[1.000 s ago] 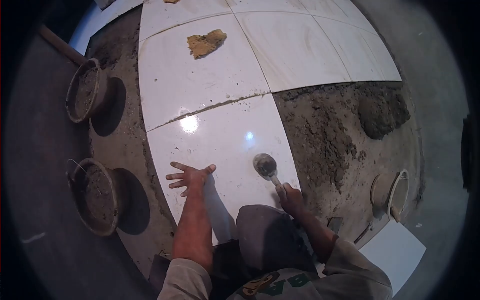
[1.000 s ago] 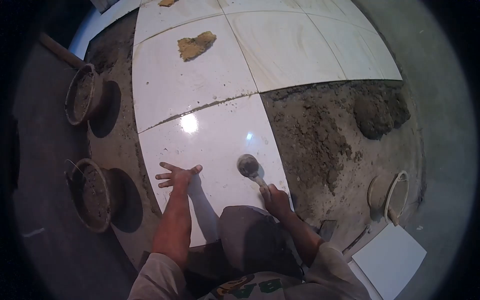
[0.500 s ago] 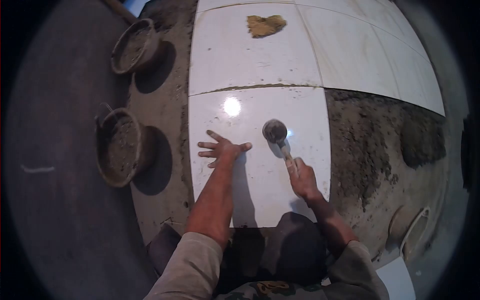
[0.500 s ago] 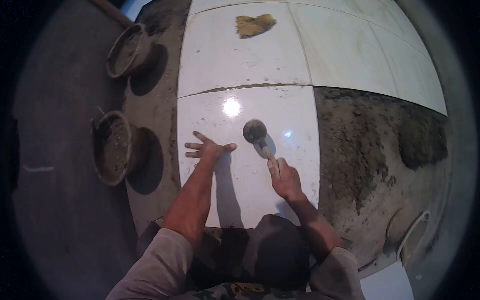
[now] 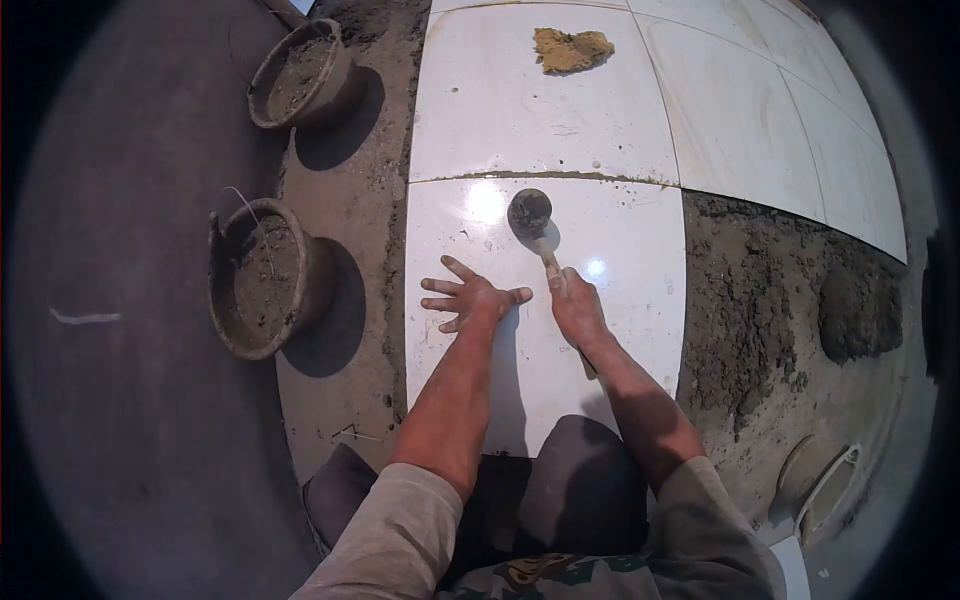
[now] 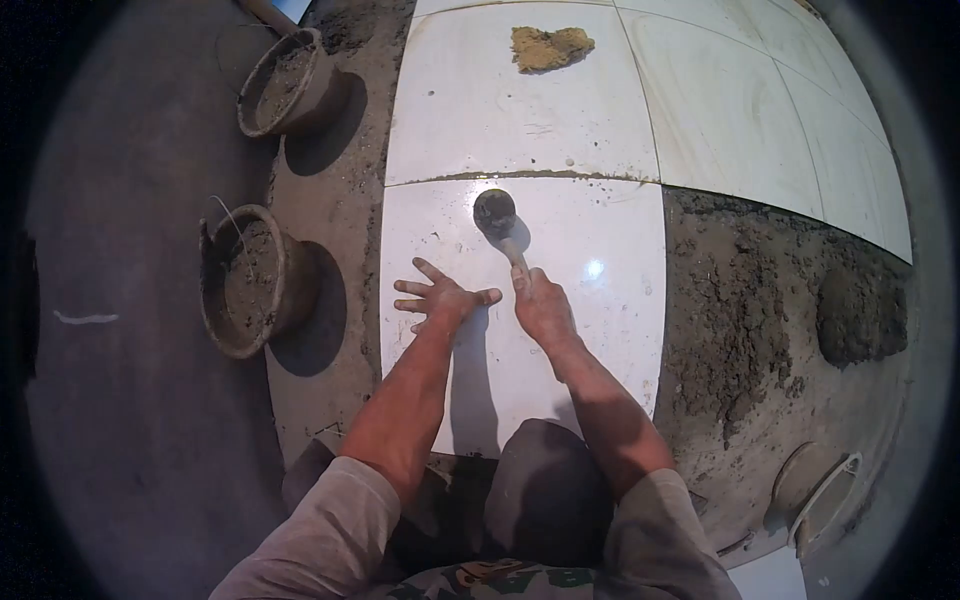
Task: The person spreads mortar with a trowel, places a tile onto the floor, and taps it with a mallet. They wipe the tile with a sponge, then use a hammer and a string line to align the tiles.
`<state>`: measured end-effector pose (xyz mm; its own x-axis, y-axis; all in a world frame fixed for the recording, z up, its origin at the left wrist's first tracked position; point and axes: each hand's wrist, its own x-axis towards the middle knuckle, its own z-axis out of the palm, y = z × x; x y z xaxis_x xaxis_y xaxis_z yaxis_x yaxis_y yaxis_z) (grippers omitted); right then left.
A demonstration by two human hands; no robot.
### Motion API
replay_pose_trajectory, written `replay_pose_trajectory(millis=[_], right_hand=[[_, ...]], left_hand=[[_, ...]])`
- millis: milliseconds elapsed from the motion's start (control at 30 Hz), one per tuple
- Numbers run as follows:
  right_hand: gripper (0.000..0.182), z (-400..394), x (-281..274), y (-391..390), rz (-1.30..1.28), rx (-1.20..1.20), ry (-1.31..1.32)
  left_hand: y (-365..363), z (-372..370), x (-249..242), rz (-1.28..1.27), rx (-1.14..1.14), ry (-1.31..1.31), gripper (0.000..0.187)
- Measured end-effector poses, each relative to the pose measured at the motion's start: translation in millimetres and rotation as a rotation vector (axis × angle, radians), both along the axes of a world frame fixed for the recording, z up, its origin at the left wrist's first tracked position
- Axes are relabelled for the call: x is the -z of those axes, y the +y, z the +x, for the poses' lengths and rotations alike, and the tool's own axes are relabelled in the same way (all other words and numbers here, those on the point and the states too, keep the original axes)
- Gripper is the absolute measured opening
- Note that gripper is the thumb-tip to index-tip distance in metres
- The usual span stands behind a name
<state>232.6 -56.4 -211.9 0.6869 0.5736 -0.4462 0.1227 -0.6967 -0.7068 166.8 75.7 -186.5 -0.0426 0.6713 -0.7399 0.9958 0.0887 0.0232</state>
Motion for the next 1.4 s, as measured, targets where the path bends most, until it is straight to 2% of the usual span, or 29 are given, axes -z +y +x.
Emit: replay_pose_trajectory(millis=[133,200,300,400,433,600,667,733,800,867,933,1000,1067,1133,1200,1233,1300,1333,1400], right_hand=[[0.054,1,0,6,-0.031,0.008,0.014],[0.049,2,-12,8,-0.018,-0.002,-0.032],[0.037,3,-53,7,0.245,0.026,-0.102],[0.037,-1,-28,12,0.148,0.021,-0.221],[0.039,4,-19,17,-0.074,-0.033,-0.133],[0.043,-1,-40,2,-0.054,-0.079,-0.104],[0.036,-8,-38,-32,0.124,-0.142,-0.206],[0.034,-11,-50,-71,0.109,-0.110,-0.158],[0.031,-22,-57,-119,-0.064,-0.018,-0.078],[0.028,-35,-44,-181,-0.006,-0.010,-0.304],[0.027,-52,-33,-246,-0.180,0.170,-0.307],[0.028,-72,-30,-301,0.029,0.445,-0.550],[0.030,-86,-32,-356,-0.294,0.684,-0.377],[0.033,-117,-17,-414,-0.330,0.793,-0.510],[0.039,-147,-37,-437,-0.422,0.946,-0.432],[0.039,-166,-35,-450,-0.421,0.955,-0.431],[0.042,-208,-17,-482,-0.596,1.102,-0.394],[0.042,-227,8,-509,-0.599,1.116,-0.385],[0.031,-264,68,-563,-0.933,0.901,-0.539]], left_hand=[[2,-1,3,-0.006,0.005,-0.021,0.147],[0,2,-2,-0.010,-0.007,-0.008,0.147],[1,1,2,0.007,-0.014,-0.006,0.148],[-1,4,-1,0.020,-0.007,0.041,0.150],[-1,3,3,0.028,0.002,0.043,0.150],[0,-2,13,0.046,0.025,0.050,0.151],[1,-1,14,0.051,0.019,0.047,0.152],[0,2,16,0.058,0.043,0.063,0.151],[-3,-1,14,0.081,0.019,0.053,0.152],[-4,-4,18,0.076,0.039,0.044,0.151],[-5,-4,17,0.094,-0.001,0.003,0.150],[-3,-4,19,0.090,0.032,0.020,0.150],[-3,-5,24,0.119,0.031,0.017,0.149],[-5,-8,23,0.136,0.051,-0.001,0.148],[-8,-3,18,0.138,0.059,0.043,0.147],[-8,-4,18,0.136,0.073,0.056,0.147],[-7,-3,15,0.146,0.092,0.074,0.147],[-8,-2,15,0.146,0.110,0.093,0.147],[-4,-10,26,0.184,0.128,0.044,0.147]])
